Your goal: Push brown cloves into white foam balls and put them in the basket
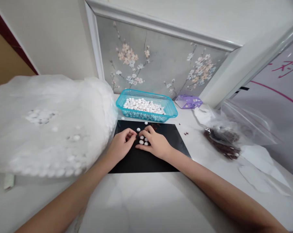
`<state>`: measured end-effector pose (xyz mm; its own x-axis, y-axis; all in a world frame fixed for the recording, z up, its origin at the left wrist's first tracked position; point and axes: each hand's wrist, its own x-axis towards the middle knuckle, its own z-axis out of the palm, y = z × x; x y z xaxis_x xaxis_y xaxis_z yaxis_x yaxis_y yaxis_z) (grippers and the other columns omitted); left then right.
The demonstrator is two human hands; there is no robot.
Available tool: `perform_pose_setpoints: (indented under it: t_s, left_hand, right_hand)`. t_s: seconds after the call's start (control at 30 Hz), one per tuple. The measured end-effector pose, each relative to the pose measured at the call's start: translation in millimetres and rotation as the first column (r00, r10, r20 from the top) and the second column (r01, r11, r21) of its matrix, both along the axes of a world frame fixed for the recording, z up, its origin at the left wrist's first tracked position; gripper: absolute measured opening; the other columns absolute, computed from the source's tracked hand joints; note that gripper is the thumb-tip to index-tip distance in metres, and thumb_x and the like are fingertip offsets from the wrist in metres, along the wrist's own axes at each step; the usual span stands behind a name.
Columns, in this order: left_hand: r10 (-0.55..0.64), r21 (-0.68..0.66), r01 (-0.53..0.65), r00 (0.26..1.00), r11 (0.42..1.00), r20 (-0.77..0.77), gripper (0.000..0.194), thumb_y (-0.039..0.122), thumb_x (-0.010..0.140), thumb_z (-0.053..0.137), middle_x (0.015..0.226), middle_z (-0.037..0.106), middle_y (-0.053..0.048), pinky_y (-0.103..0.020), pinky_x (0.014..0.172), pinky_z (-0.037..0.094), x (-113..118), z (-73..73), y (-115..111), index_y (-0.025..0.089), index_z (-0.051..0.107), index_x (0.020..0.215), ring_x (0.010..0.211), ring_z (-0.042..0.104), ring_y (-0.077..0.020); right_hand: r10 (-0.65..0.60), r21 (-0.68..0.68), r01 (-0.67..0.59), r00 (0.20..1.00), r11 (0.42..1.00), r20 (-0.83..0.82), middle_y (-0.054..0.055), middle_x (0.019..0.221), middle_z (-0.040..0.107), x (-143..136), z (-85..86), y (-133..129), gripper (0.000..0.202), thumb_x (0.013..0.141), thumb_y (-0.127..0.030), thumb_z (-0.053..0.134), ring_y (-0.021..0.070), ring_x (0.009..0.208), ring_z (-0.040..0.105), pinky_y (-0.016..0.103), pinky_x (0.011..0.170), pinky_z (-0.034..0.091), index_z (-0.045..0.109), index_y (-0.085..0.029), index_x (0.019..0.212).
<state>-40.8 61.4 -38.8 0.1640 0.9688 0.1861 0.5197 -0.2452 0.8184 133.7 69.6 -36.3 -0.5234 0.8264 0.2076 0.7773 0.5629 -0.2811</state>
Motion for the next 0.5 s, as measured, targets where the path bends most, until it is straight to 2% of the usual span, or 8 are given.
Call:
perform_pose_setpoints:
  t_s: [0.23,0.37,0.5]
  left_hand:
    - [-0.008,0.000,0.008,1.000,1.000,0.016,0.017,0.030,0.083,0.045,0.078,0.065,-0.001,-0.027,0.068,0.044,-0.5,-1.5,0.9,0.019,0.058,0.084,0.075,0.061,-0.0153]
    - [-0.001,-0.010,0.001,1.000,1.000,0.004,0.017,0.031,0.083,0.045,0.078,0.065,0.000,-0.027,0.068,0.043,0.0,-0.1,-0.4,0.020,0.058,0.082,0.074,0.060,-0.0151]
    - [0.000,-0.017,0.000,1.000,1.000,-0.008,0.016,0.030,0.082,0.045,0.077,0.065,0.000,-0.027,0.066,0.042,0.2,1.0,-1.0,0.020,0.058,0.082,0.072,0.060,-0.0149]
  right_hand:
    - [-0.022,0.007,0.022,1.000,1.000,-0.011,0.003,0.101,0.048,13.6,-3.2,-1.6,0.032,0.082,-0.049,0.051,0.0134,0.075,0.056,0.025,0.059,0.044,0.051,-0.021,0.098]
    - [-0.005,0.026,0.003,0.999,1.000,0.044,0.004,0.098,0.053,25.3,-1.8,-10.3,0.029,0.086,-0.046,0.046,0.0149,0.076,0.057,0.025,0.056,0.040,0.048,-0.020,0.097]
    - [-0.057,0.043,0.052,0.990,0.998,0.125,0.002,0.085,0.057,37.6,-1.8,-17.1,0.028,0.087,-0.046,0.041,0.0150,0.068,0.057,0.025,0.053,0.033,0.046,-0.019,0.089]
